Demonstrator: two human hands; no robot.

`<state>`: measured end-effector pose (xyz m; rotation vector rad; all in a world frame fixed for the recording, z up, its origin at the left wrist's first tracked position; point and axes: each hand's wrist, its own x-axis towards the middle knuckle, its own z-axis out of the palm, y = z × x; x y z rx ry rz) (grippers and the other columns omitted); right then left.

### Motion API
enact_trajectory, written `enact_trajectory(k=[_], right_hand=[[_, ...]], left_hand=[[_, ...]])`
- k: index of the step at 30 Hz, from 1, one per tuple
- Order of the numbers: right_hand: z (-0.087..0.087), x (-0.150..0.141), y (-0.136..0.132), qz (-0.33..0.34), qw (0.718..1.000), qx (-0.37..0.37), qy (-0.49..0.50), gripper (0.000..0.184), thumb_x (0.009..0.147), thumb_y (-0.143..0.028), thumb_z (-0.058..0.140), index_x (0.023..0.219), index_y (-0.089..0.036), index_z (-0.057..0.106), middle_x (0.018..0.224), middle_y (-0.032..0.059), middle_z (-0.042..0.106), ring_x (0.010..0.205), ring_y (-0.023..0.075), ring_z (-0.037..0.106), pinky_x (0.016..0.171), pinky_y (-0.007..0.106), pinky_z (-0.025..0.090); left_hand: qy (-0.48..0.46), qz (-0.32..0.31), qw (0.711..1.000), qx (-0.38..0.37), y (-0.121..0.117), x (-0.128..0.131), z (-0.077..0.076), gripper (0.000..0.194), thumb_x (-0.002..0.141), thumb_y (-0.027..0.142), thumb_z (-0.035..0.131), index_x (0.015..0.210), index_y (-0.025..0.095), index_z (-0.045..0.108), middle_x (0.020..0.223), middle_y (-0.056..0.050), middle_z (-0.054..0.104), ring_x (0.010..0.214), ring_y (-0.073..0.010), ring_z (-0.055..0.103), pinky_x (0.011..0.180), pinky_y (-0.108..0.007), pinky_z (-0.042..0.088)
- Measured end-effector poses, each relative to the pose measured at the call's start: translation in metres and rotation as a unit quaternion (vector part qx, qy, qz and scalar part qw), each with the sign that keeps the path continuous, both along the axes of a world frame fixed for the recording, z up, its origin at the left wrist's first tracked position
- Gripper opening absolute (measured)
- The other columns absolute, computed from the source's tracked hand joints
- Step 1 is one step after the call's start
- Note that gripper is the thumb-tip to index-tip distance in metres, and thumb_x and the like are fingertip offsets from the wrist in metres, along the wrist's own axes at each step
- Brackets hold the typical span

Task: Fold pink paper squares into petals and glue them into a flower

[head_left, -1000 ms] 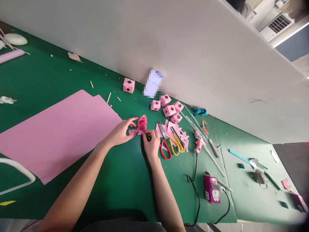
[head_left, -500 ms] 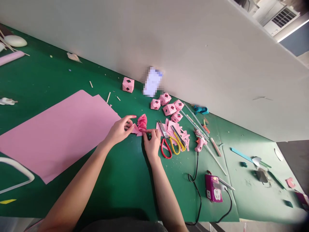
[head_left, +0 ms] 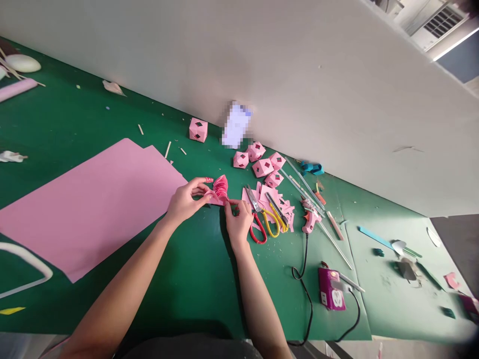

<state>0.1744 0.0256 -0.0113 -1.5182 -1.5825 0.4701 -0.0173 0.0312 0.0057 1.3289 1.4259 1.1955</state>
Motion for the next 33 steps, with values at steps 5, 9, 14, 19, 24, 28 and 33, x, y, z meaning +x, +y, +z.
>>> enact_trajectory(k=[5,9,14,19,24,28,33], right_hand=[[0.003,-0.005,-0.003,-0.011,0.998,-0.031,0.056,0.027,0.098,-0.047,0.064,0.089,-0.022,0.072,0.083,0.0052,0.08,0.076,0.0215,0.072,0.075,0.036,0.058],[0.005,-0.012,-0.009,0.019,0.993,-0.047,0.111,0.024,0.097,-0.045,0.066,0.103,-0.023,0.072,0.096,0.0059,0.084,0.084,0.0226,0.08,0.077,0.036,0.064],[0.006,-0.013,-0.013,0.103,0.987,-0.043,0.114,0.028,0.097,-0.037,0.064,0.121,-0.025,0.071,0.112,0.0087,0.084,0.1,0.0241,0.083,0.092,0.04,0.068],[0.01,-0.014,-0.016,0.146,0.978,-0.038,0.145,0.028,0.098,-0.036,0.066,0.124,-0.025,0.067,0.116,0.0096,0.083,0.103,0.0254,0.084,0.094,0.042,0.069],[0.013,-0.015,-0.017,0.167,0.978,-0.044,0.119,0.03,0.097,-0.03,0.062,0.126,-0.024,0.062,0.116,0.009,0.084,0.101,0.0243,0.084,0.09,0.039,0.067],[0.017,0.006,-0.012,0.123,0.989,-0.048,0.065,0.029,0.098,-0.027,0.053,0.125,-0.023,0.065,0.112,0.0084,0.085,0.092,0.0228,0.08,0.084,0.038,0.063],[0.037,0.102,0.01,-0.168,0.975,-0.129,-0.072,0.025,0.094,-0.033,0.056,0.108,-0.022,0.073,0.107,0.0101,0.082,0.096,0.0267,0.073,0.09,0.041,0.057]], left_hand=[[0.036,-0.001,0.999,0.009,-0.001,0.004,-0.003,0.045,0.089,0.041,0.08,0.13,0.027,0.07,0.104,-0.005,0.082,0.102,-0.0276,0.077,0.1,-0.049,0.062],[0.023,0.017,0.999,0.033,0.0,0.009,-0.008,0.042,0.089,0.043,0.08,0.126,0.025,0.071,0.108,-0.007,0.08,0.106,-0.0277,0.076,0.105,-0.05,0.06],[-0.041,0.021,0.996,0.073,0.003,0.011,-0.007,0.067,0.085,0.043,0.085,0.145,0.026,0.058,0.129,-0.012,0.074,0.117,-0.0272,0.074,0.099,-0.044,0.063],[-0.065,-0.004,0.997,0.033,0.001,0.009,-0.002,0.066,0.087,0.045,0.084,0.143,0.022,0.059,0.117,-0.011,0.08,0.114,-0.0279,0.077,0.101,-0.045,0.062],[-0.063,0.006,0.998,0.012,0.0,0.01,0.0,0.074,0.086,0.042,0.084,0.149,0.021,0.052,0.103,-0.006,0.081,0.103,-0.0242,0.079,0.1,-0.043,0.063],[-0.077,0.014,0.997,0.013,0.001,0.01,0.0,0.077,0.084,0.041,0.083,0.15,0.023,0.046,0.1,-0.003,0.078,0.097,-0.0222,0.08,0.092,-0.04,0.066],[-0.076,0.008,0.997,-0.001,-0.001,0.014,0.004,0.074,0.083,0.042,0.083,0.146,0.025,0.05,0.101,-0.004,0.076,0.085,-0.0213,0.08,0.075,-0.036,0.067]])
